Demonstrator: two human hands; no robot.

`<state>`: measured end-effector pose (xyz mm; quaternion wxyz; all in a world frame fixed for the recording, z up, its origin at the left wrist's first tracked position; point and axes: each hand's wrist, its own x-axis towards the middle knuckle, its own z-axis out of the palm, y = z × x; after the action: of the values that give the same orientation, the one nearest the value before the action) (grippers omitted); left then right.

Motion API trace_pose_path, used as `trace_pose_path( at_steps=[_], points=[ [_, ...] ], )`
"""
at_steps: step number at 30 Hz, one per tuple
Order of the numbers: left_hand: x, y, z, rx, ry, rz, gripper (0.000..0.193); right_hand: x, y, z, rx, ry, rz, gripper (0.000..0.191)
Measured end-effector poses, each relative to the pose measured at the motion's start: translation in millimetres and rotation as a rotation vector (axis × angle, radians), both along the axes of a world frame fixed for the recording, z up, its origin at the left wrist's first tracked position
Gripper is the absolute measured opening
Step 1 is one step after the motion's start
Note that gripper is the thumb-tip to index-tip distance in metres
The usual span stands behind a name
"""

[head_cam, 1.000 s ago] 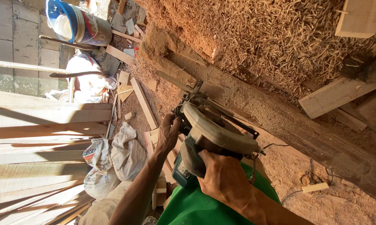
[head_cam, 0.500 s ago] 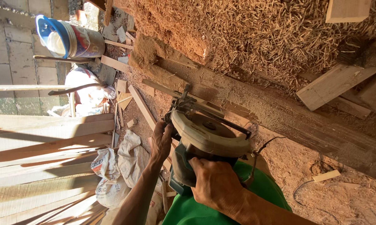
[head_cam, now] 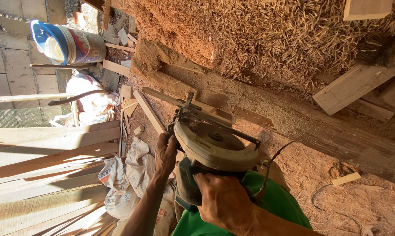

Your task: The person cuts narrow wood strips into short pieces using a handheld circular saw, working on a wooden beam. They position each strip against the saw guide, make a cut, move the finished piece aside, and reach for the next strip, repeating the cut cycle throughout the episode.

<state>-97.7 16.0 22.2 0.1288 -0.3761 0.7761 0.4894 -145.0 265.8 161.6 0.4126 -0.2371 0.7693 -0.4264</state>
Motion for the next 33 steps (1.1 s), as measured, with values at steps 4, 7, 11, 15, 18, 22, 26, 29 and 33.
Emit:
trace_pose_path(
  at_steps=[4,7,11,15,18,22,26,29,33],
  points=[
    [-0.5,-2.4,-0.3,0.051,-0.003,0.033,0.035,0.2,-0.4,-2.6,-0.050,0.012,-0.020,0.050],
    [-1.5,-3.7,0.7,0.013,-0.001,-0.006,0.035,0.1,-1.4,-6.6,-0.074,0.007,-0.016,0.053],
    [-2.9,-6.1,2.3,0.039,-0.011,0.024,0.035,0.2,-3.2,-9.6,-0.071,-0.018,0.027,0.052],
    [-2.7,-9.1,3.0,0.046,0.014,0.003,0.036,0.8,-6.2,-8.8,-0.081,-0.031,0.011,0.055],
    [-1.7,-11.9,2.4,0.045,0.015,0.010,0.035,1.1,-8.2,-8.9,-0.089,-0.008,-0.004,0.054],
    [-1.2,-16.9,-0.3,0.031,-0.004,0.012,0.036,3.4,-11.5,-10.7,-0.106,-0.002,-0.025,0.055],
    [-1.9,-19.9,-1.7,0.033,0.025,0.018,0.036,6.7,-14.9,-12.5,-0.112,0.022,-0.037,0.054],
    [-3.0,-20.5,0.5,0.042,0.033,0.021,0.035,7.2,-16.8,-13.4,-0.123,0.066,-0.053,0.058],
    [-6.1,-21.6,6.2,0.051,0.002,0.018,0.034,6.1,-20.2,-11.7,-0.089,0.031,-0.023,0.053]
  ],
)
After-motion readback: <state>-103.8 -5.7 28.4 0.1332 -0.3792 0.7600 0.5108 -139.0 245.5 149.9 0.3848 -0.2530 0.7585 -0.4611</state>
